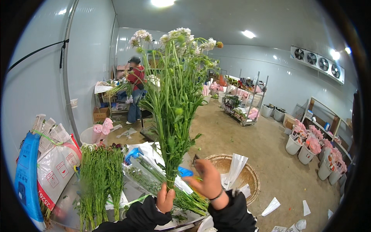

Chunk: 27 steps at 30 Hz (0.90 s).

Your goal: The person unwraps several bundles of fresh flowers on a metal worktable. They remove plastic and paper packaging, separate the stems, and arrange the flowers into bunches. The person handles white and purple flowers, placing them into a container or setting them aside.

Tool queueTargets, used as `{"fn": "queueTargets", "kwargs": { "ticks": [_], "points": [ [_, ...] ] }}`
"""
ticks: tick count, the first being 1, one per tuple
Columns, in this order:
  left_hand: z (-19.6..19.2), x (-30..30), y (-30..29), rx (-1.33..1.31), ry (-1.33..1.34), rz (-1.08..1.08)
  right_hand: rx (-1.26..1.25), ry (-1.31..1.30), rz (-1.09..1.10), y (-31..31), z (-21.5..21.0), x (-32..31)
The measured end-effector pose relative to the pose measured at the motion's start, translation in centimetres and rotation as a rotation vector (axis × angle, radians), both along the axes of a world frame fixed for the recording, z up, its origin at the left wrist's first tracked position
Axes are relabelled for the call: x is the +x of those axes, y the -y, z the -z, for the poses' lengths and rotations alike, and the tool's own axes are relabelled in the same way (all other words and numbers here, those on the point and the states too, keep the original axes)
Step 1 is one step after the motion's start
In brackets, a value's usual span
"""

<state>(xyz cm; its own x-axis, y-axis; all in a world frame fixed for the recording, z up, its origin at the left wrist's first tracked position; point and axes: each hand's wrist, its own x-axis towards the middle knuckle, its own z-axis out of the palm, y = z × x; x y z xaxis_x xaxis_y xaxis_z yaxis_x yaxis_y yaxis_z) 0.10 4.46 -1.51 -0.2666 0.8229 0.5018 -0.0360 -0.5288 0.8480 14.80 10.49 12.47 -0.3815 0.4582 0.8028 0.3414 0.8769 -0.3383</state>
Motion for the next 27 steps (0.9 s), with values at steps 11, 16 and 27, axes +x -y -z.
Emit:
{"fn": "queueTargets", "kwargs": {
  "ticks": [11,16,27],
  "points": [
    [-2.1,1.2,1.1,0.106,-0.229,-0.35,0.079,0.143,0.001,1.5,2.3,-4.4],
    [-2.1,-0.1,0.6,0.033,-0.205,-0.298,-0.06,0.063,-0.056,1.7,4.3,-2.8],
    [-1.0,-2.1,-0.6,0.029,0.066,0.262,-0.058,-0.139,-0.107,-2.1,1.2,-6.5]
  ]
}}
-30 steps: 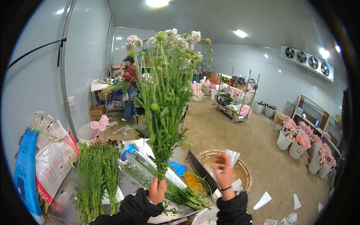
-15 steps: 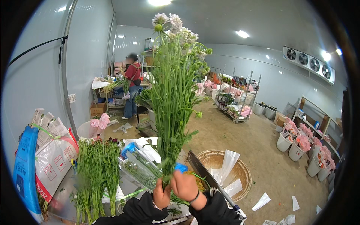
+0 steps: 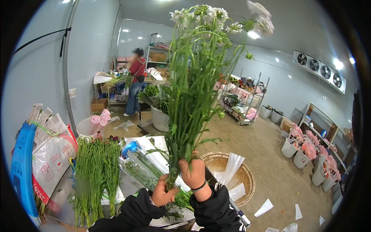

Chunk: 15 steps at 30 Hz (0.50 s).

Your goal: The person unwraps several bundles of fresh flowers on a metal worktable. They remove plastic and paper packaging, separate the stems, and arrange the flowers into bunches. The person handles white and purple flowers, placing them into a container or setting them aside.

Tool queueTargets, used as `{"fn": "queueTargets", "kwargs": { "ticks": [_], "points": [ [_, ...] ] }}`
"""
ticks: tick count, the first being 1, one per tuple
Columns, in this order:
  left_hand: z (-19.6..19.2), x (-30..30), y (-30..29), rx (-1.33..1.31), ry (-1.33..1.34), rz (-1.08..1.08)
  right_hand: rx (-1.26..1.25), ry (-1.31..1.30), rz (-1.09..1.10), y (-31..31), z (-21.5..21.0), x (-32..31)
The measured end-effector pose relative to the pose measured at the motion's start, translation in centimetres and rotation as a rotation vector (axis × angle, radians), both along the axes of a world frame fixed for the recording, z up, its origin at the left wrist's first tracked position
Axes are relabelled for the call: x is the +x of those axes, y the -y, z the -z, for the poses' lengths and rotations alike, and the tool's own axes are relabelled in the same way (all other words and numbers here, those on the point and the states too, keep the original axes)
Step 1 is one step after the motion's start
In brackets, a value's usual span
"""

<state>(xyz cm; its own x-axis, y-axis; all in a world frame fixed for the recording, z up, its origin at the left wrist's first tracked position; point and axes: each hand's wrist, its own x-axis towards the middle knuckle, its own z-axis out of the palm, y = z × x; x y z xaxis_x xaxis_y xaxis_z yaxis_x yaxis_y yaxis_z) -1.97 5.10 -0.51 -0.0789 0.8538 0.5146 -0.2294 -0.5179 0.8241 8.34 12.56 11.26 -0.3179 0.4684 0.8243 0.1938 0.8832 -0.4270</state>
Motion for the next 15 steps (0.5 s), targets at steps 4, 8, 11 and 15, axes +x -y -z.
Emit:
{"fn": "queueTargets", "kwargs": {
  "ticks": [4,8,11,15],
  "points": [
    [0.0,0.6,1.1,0.089,0.133,0.008,0.099,-0.335,-0.141,-0.2,1.4,-1.3],
    [-0.9,1.5,2.5,0.03,0.144,-0.086,-0.153,-0.476,-0.217,0.4,4.3,-1.5],
    [-1.4,1.9,2.1,0.005,0.16,-0.129,0.077,-0.369,0.036,1.7,4.1,-1.5],
    [-1.5,1.5,0.4,0.147,0.108,-0.318,0.083,-0.055,-0.172,3.2,6.4,-0.2]
  ]
}}
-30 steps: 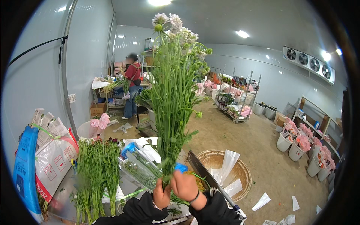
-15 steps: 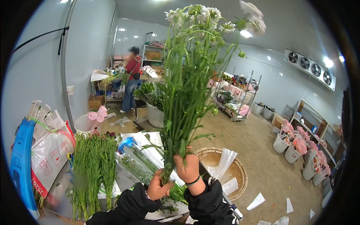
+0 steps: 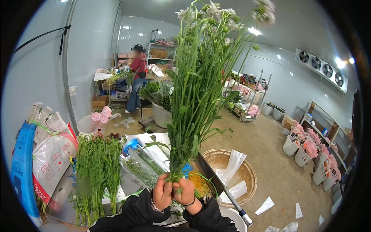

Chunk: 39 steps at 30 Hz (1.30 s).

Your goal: The person unwraps several bundles of fresh flowers on a metal worktable. They remove plastic and paper packaging, separate the stems, and arrange the flowers into bunches. The person handles white and purple flowers, placing them into a container or setting them aside.

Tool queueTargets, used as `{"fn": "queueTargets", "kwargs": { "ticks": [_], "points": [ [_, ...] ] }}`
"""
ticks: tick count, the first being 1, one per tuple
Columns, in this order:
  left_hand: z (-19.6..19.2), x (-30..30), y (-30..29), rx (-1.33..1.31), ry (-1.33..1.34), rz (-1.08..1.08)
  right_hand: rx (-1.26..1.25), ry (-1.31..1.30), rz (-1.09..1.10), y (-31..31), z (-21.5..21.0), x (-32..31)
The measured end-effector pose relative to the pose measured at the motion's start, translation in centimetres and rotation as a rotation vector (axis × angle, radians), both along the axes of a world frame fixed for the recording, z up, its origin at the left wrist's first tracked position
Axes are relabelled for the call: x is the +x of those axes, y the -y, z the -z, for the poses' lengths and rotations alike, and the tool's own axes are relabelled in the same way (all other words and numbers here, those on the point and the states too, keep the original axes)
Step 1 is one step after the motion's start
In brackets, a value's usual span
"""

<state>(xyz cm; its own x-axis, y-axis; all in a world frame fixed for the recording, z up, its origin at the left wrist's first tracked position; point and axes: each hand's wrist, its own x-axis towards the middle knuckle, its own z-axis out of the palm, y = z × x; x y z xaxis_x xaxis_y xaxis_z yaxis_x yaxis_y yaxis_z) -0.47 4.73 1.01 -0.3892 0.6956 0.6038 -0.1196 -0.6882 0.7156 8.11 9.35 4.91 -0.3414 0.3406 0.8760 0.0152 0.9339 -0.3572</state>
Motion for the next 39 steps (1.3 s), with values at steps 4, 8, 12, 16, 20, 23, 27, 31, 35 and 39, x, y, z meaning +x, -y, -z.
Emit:
{"fn": "queueTargets", "kwargs": {
  "ticks": [4,8,12,16,20,23,27,31,35,39],
  "points": [
    [0.2,-0.5,0.3,-0.096,-0.043,0.088,-0.008,0.038,0.132,-1.2,-2.5,0.6],
    [1.1,-0.2,0.2,0.022,-0.07,0.023,-0.059,-0.205,0.219,-3.7,-8.5,-0.3],
    [1.7,-0.1,0.1,0.098,-0.184,-0.108,-0.1,-0.2,0.285,-4.2,-7.0,-0.8],
    [1.6,0.7,0.1,0.179,-0.048,-0.042,0.054,-0.079,0.313,-2.5,-1.8,-0.2],
    [1.7,0.4,-0.3,0.131,0.003,-0.026,0.019,-0.053,0.131,-0.5,0.0,0.1],
    [2.3,0.1,0.5,0.069,0.001,-0.026,-0.033,-0.126,0.198,-1.9,-4.0,-0.5],
    [-1.3,0.7,1.3,0.036,0.06,-0.146,-0.025,-0.195,0.184,-3.3,-7.6,-1.3],
    [-1.2,-1.2,1.5,-0.185,0.101,0.404,-0.013,-0.191,0.207,-5.0,-6.1,-0.8],
    [0.3,-2.5,2.1,-0.158,0.033,0.327,-0.129,0.195,-0.01,-3.1,-8.4,1.1],
    [0.8,-2.5,2.4,-0.15,0.034,0.293,0.225,0.215,0.006,-4.2,-9.1,1.5]
  ]
}}
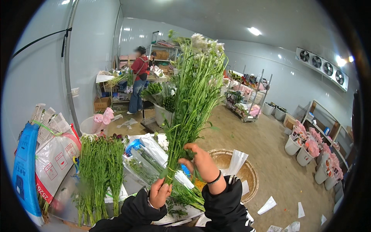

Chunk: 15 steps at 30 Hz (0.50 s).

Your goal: The person unwraps several bundles of fresh flowers on a metal worktable. They remove plastic and paper packaging, separate the stems, and arrange the flowers into bunches. The person handles white and purple flowers, placing them into a container or setting them aside.

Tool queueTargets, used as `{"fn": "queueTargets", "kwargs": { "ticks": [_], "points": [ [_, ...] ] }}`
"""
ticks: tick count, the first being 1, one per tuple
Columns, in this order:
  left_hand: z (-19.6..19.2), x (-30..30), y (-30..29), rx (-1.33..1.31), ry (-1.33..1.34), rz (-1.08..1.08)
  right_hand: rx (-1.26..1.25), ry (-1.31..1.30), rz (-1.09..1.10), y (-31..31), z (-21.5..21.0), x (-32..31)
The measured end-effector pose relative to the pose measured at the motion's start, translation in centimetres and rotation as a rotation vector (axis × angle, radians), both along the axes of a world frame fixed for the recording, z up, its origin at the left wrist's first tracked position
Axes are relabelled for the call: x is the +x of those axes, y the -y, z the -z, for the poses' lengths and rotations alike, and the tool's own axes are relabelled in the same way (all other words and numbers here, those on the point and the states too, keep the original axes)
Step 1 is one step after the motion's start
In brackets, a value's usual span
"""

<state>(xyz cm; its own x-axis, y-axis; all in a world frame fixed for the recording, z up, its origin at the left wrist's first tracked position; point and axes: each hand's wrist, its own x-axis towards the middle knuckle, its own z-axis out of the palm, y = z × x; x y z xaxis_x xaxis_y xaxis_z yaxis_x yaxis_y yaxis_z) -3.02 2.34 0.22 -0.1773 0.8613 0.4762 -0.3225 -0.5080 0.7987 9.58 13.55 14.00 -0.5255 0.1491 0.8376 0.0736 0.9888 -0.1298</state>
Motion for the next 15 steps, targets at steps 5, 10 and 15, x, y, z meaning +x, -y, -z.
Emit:
{"fn": "queueTargets", "kwargs": {
  "ticks": [5,10,15],
  "points": [
    [-0.3,-0.4,0.3,-0.071,0.036,-0.102,-0.077,0.054,0.028,1.3,1.1,-0.6],
    [-0.2,0.7,-1.4,-0.032,0.044,-0.265,-0.325,0.302,-0.071,4.8,6.6,0.5],
    [-1.5,-0.2,-1.0,-0.034,0.111,-0.107,-0.697,0.038,0.042,2.2,9.3,7.5]
  ]
}}
